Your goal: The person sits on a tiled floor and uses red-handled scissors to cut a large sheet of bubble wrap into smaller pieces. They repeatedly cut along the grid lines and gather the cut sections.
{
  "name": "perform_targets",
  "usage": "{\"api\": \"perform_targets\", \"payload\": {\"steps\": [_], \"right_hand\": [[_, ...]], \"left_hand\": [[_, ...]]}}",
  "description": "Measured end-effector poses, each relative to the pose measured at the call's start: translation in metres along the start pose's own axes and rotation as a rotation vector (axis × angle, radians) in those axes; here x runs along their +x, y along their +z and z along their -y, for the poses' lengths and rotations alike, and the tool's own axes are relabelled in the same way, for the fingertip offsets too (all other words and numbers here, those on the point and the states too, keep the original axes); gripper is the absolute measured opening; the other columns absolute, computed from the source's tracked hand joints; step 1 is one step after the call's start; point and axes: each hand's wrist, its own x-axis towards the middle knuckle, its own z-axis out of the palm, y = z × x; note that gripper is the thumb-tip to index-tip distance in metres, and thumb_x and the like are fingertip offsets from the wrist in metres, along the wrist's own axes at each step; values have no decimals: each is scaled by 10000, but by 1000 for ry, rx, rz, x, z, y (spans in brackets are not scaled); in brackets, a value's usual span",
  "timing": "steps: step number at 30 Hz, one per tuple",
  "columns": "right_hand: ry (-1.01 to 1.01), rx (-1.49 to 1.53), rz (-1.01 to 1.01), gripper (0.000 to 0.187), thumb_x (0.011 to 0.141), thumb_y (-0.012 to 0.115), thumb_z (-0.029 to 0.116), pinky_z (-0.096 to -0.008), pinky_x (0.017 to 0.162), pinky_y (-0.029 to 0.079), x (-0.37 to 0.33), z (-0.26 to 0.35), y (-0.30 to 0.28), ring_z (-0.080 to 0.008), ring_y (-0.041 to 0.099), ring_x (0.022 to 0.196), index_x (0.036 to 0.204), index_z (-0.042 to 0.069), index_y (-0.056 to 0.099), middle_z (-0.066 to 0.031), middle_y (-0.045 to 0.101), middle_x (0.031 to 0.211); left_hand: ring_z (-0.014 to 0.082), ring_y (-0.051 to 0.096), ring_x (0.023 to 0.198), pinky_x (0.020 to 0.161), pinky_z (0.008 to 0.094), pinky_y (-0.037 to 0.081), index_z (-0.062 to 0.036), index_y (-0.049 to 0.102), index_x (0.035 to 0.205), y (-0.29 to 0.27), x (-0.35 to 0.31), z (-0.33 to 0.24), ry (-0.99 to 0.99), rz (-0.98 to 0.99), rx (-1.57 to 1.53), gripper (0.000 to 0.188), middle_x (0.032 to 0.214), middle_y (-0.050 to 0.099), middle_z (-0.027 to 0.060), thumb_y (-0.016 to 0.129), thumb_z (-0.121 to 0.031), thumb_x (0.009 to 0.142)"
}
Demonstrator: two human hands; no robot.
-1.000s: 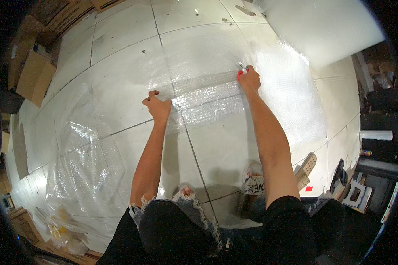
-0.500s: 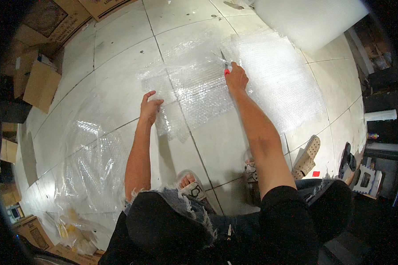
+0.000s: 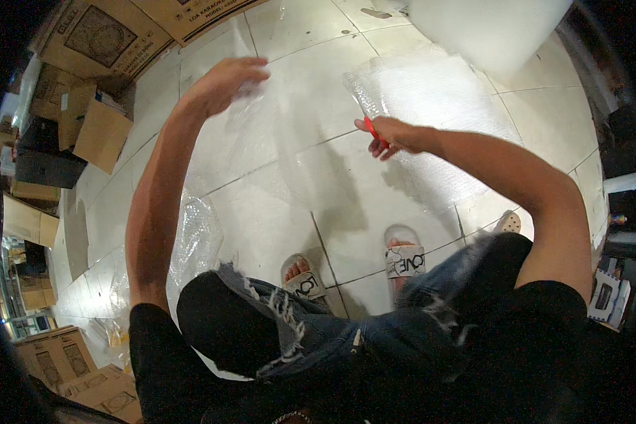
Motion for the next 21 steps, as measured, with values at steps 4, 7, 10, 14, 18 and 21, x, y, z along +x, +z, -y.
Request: {"api": "perform_targets", "payload": {"steps": [4,7,10,14,18,21], "right_hand": [[14,433,43,1039,812,510,731,-469,870,516,-19,-67,-17,-321,571,998,1486,48,111,-268,531,1118],[-93,800,90,1031,835,503,703,-529,927,482,-25,-97,-8,-387,546,1088,1459,8,69,-323,490,1193],[-188,1139,151,988,865,484,670,-569,970,441,-29,-99,-2,-434,492,1183,1438,-22,72,-355,443,1263],[-319,1474,251,884,912,463,602,-606,1026,371,-25,-84,-10,-461,416,1260,1398,-66,147,-361,395,1320],[-502,1686,169,926,888,518,587,-616,1041,358,-31,-50,-44,-468,379,1278,1383,-91,127,-368,300,1366],[-651,1787,-75,1094,823,640,577,-605,1048,361,-28,-47,-92,-457,392,1251,1435,-59,-6,-350,267,1347]], "left_hand": [[286,587,1050,946,349,468,74,507,1263,59,71,-100,28,50,127,499,1218,567,190,661,-160,849],[246,609,973,821,345,522,49,542,1201,89,144,-135,119,27,94,434,1125,590,150,679,-91,814],[236,600,940,708,345,553,46,580,1124,134,180,-193,94,-35,85,331,1098,566,168,627,-1,800],[269,616,875,680,362,564,79,595,986,199,192,-239,311,14,-168,204,1021,583,162,600,33,788],[270,621,802,661,356,549,96,605,940,248,188,-271,371,25,-180,160,951,608,160,593,19,801],[259,622,766,638,353,522,98,615,931,272,178,-293,448,137,-165,163,911,625,167,602,-5,806]]}}
